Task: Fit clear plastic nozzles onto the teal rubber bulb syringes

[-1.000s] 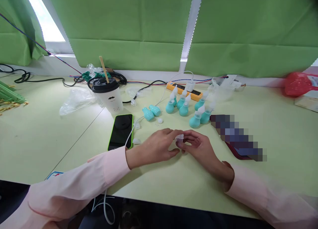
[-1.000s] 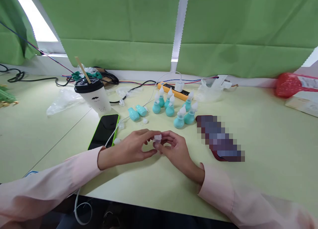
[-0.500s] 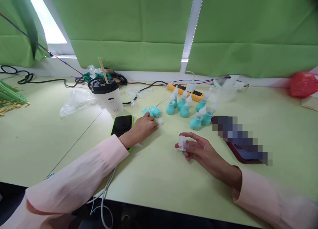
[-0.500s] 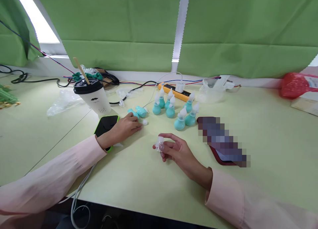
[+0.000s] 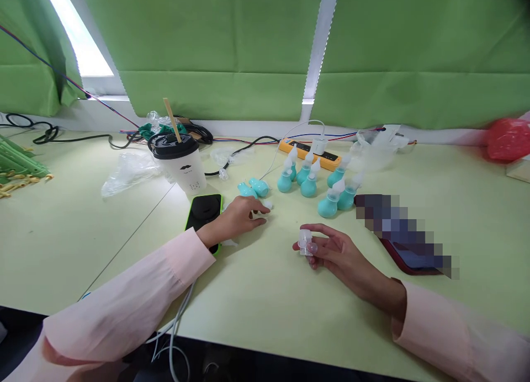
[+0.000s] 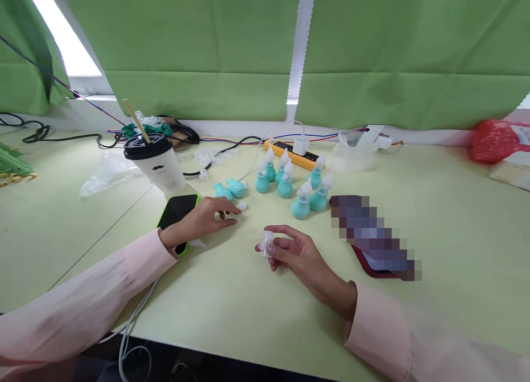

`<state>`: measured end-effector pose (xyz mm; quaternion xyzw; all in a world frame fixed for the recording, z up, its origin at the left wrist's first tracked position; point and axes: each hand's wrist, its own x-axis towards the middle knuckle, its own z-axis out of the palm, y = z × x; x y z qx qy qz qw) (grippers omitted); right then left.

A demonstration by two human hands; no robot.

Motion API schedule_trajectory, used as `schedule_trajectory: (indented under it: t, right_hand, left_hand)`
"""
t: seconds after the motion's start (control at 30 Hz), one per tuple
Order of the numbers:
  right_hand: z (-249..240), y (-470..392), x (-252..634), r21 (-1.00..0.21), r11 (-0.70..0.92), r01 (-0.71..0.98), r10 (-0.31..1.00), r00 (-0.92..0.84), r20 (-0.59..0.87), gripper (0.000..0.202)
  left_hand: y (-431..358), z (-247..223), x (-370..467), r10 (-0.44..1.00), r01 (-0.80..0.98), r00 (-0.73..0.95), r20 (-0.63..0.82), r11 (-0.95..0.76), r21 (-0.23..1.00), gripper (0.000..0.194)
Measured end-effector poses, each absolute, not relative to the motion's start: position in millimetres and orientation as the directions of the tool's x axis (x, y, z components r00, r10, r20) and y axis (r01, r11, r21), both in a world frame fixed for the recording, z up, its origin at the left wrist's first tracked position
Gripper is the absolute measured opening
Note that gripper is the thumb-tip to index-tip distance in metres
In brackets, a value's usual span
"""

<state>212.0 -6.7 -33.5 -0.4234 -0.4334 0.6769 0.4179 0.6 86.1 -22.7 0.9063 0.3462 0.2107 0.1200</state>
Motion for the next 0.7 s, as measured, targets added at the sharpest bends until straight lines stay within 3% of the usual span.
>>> schedule_trajectory:
  t: [0.07, 0.23, 0.43, 0.53, 0.63, 0.7]
  right_hand:
    - [-33, -7, 212, -0.940, -0.277, -0.201, 0.932, -0.294, -0.212, 0.037]
    - [-32, -6, 211, -0.941, -0.270, -0.206, 0.934, -0.294, -0.204, 0.037]
    - [-33, -7, 211, -0.943, -0.259, -0.208, 0.935, -0.301, -0.190, 0.035]
    - [-33, -7, 210, -0.945, -0.247, -0.214, 0.943, -0.278, -0.184, 0.035]
    - [-34, -7, 210, -0.947, -0.236, -0.220, 0.946, -0.274, -0.173, 0.035]
    - [-34, -7, 211, -0.948, -0.229, -0.222, 0.945, -0.285, -0.161, 0.035]
  left_hand:
    - [89, -20, -2, 0.702, 0.598, 0.644, 0.305, -0.710, 0.372, 0.018]
    - [90, -24, -3, 0.742, 0.738, 0.627, 0.237, -0.663, 0.126, 0.021]
    - [89, -28, 2, 0.762, 0.751, 0.614, 0.205, -0.644, 0.144, 0.023]
    - [77, -20, 7, 0.777, 0.725, 0.589, 0.224, -0.630, 0.277, 0.020]
    - [55, -11, 16, 0.816, 0.528, 0.517, 0.257, -0.541, 0.654, 0.020]
    - [41, -8, 22, 0.813, 0.392, 0.517, 0.268, -0.503, 0.770, 0.019]
